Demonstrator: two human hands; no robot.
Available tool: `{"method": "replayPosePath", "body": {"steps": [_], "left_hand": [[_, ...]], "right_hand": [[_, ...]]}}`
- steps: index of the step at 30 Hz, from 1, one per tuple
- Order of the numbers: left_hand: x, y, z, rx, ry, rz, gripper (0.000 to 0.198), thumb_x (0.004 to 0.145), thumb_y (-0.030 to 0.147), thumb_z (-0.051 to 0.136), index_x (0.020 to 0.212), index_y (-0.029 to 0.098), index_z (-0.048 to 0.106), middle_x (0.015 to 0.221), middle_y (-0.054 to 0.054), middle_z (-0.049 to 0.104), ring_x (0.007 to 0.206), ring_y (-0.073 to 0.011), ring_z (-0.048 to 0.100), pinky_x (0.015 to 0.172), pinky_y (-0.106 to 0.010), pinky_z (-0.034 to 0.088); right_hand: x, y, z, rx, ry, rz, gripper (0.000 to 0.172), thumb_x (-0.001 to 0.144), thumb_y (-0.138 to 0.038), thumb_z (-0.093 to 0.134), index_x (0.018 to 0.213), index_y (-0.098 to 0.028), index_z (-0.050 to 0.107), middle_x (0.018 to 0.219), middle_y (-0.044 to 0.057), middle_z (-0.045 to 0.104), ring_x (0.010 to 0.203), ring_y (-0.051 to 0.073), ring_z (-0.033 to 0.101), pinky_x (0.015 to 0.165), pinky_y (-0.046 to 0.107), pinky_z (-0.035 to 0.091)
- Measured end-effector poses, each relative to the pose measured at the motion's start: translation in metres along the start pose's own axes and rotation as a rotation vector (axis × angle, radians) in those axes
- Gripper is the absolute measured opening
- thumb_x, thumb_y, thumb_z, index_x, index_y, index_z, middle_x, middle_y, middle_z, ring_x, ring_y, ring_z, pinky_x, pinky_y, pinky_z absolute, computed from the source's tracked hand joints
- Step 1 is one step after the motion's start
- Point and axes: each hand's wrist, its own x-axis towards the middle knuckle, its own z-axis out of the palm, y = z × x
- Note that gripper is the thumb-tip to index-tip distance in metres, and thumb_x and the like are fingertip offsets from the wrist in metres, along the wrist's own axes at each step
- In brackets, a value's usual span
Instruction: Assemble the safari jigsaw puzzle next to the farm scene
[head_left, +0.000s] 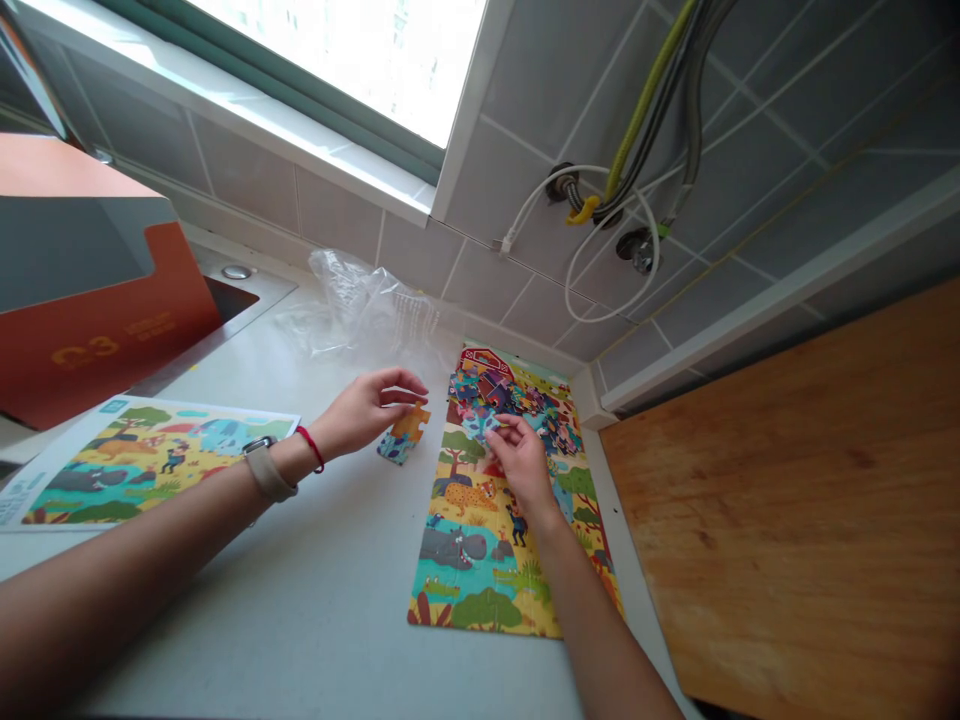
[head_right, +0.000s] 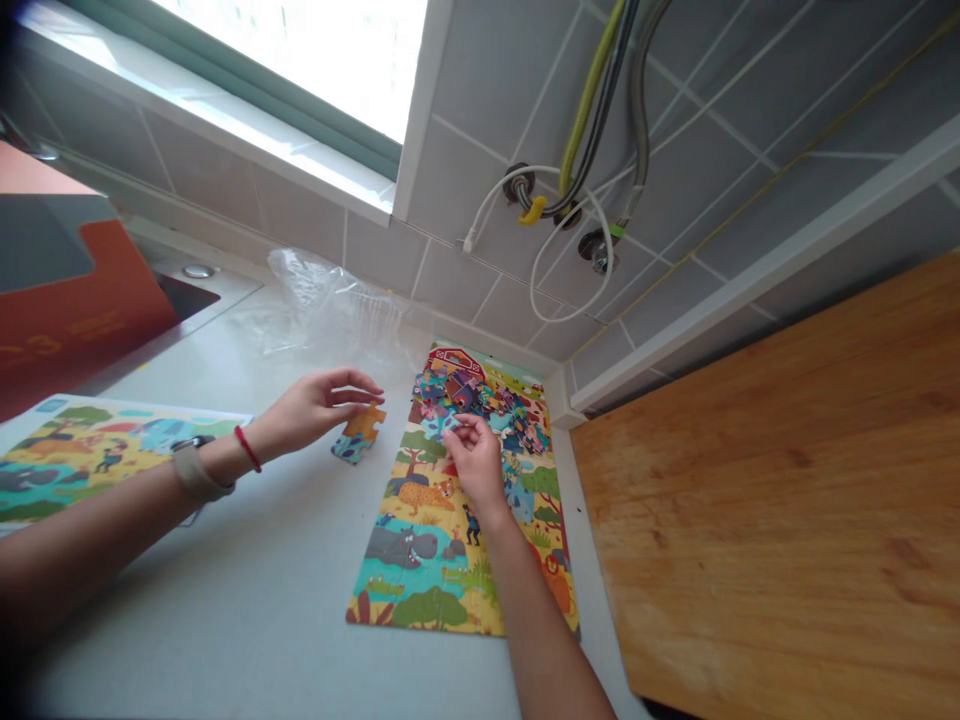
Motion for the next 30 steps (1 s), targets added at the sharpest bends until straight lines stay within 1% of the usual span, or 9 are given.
{"method": "replayPosePath", "body": {"steps": [3, 9, 13, 18, 20, 22, 24, 26, 30], "left_hand": [[-0.002, 0.005, 0.001, -0.087, 0.052, 0.009, 0.034, 0.072, 0.039, 0.085, 0.092, 0.018, 0.067, 0.107, -0.011, 0.079, 0.111, -0.0312, 0.075, 0.092, -0.045, 0.063], [-0.019, 0.004, 0.028, -0.168, -0.033, 0.103, 0.023, 0.082, 0.033, 0.079, 0.09, 0.018, 0.064, 0.111, -0.01, 0.078, 0.109, -0.0268, 0.075, 0.093, -0.04, 0.061], [-0.028, -0.001, 0.044, 0.004, -0.094, 0.227, 0.018, 0.094, 0.035, 0.066, 0.101, 0.018, 0.068, 0.115, -0.011, 0.075, 0.111, -0.0242, 0.073, 0.095, -0.038, 0.06], [-0.02, 0.0, 0.011, 0.595, -0.106, 0.305, 0.036, 0.097, 0.034, 0.059, 0.131, 0.022, 0.064, 0.134, -0.012, 0.067, 0.126, -0.0293, 0.063, 0.107, -0.047, 0.053], [-0.014, -0.001, -0.012, 0.833, -0.211, 0.26, 0.044, 0.091, 0.033, 0.067, 0.134, 0.023, 0.065, 0.134, -0.013, 0.067, 0.126, -0.0332, 0.062, 0.113, -0.051, 0.047], [-0.009, -0.004, -0.031, 0.973, -0.351, 0.175, 0.063, 0.075, 0.037, 0.084, 0.135, 0.025, 0.067, 0.141, -0.014, 0.063, 0.134, -0.0396, 0.057, 0.117, -0.054, 0.043], [-0.007, -0.005, -0.041, 1.066, -0.4, 0.112, 0.071, 0.064, 0.038, 0.094, 0.131, 0.028, 0.071, 0.149, -0.015, 0.057, 0.145, -0.0469, 0.045, 0.119, -0.059, 0.038], [-0.006, -0.004, -0.044, 1.103, -0.384, 0.088, 0.061, 0.065, 0.036, 0.095, 0.123, 0.031, 0.075, 0.155, -0.013, 0.053, 0.151, -0.0502, 0.034, 0.121, -0.065, 0.033], [-0.005, -0.001, -0.04, 1.056, -0.395, 0.053, 0.043, 0.07, 0.028, 0.093, 0.111, 0.028, 0.078, 0.157, -0.012, 0.051, 0.153, -0.0467, 0.032, 0.123, -0.062, 0.031]], "right_hand": [[0.0, -0.004, -0.012, -0.057, 0.156, -0.071, 0.048, 0.07, -0.05, 0.088, 0.099, -0.022, 0.063, 0.078, -0.002, 0.065, 0.057, 0.013, 0.057, 0.054, 0.026, 0.05], [-0.039, -0.018, 0.024, 0.181, -0.396, 0.157, 0.045, 0.08, -0.06, 0.081, 0.098, -0.021, 0.066, 0.082, 0.004, 0.076, 0.049, 0.012, 0.061, 0.039, 0.021, 0.039], [-0.048, -0.018, 0.034, 0.237, -0.376, 0.196, 0.04, 0.083, -0.056, 0.081, 0.084, -0.02, 0.063, 0.075, 0.003, 0.076, 0.044, 0.008, 0.055, 0.038, 0.018, 0.036], [-0.016, -0.01, -0.004, 0.276, 0.033, 0.187, 0.054, 0.069, -0.052, 0.09, 0.102, -0.021, 0.061, 0.075, 0.0, 0.075, 0.048, 0.009, 0.058, 0.04, 0.018, 0.04], [-0.005, -0.007, -0.021, 0.281, 0.225, 0.131, 0.068, 0.065, -0.051, 0.092, 0.116, -0.024, 0.056, 0.072, -0.004, 0.071, 0.047, 0.01, 0.057, 0.041, 0.019, 0.041], [0.0, -0.005, -0.032, 0.272, 0.309, 0.072, 0.067, 0.068, -0.052, 0.089, 0.118, -0.025, 0.055, 0.068, -0.008, 0.066, 0.046, 0.009, 0.054, 0.041, 0.019, 0.039], [0.0, -0.004, -0.034, 0.234, 0.279, 0.036, 0.055, 0.074, -0.053, 0.084, 0.113, -0.024, 0.058, 0.068, -0.008, 0.063, 0.046, 0.009, 0.052, 0.04, 0.019, 0.037], [-0.004, -0.002, -0.03, 0.167, 0.191, 0.014, 0.044, 0.079, -0.053, 0.08, 0.107, -0.022, 0.063, 0.07, -0.006, 0.064, 0.047, 0.009, 0.051, 0.04, 0.02, 0.036], [-0.016, -0.001, -0.016, 0.016, -0.026, -0.052, 0.034, 0.086, -0.051, 0.075, 0.101, -0.021, 0.071, 0.073, -0.001, 0.069, 0.053, 0.011, 0.056, 0.049, 0.024, 0.046]]}}
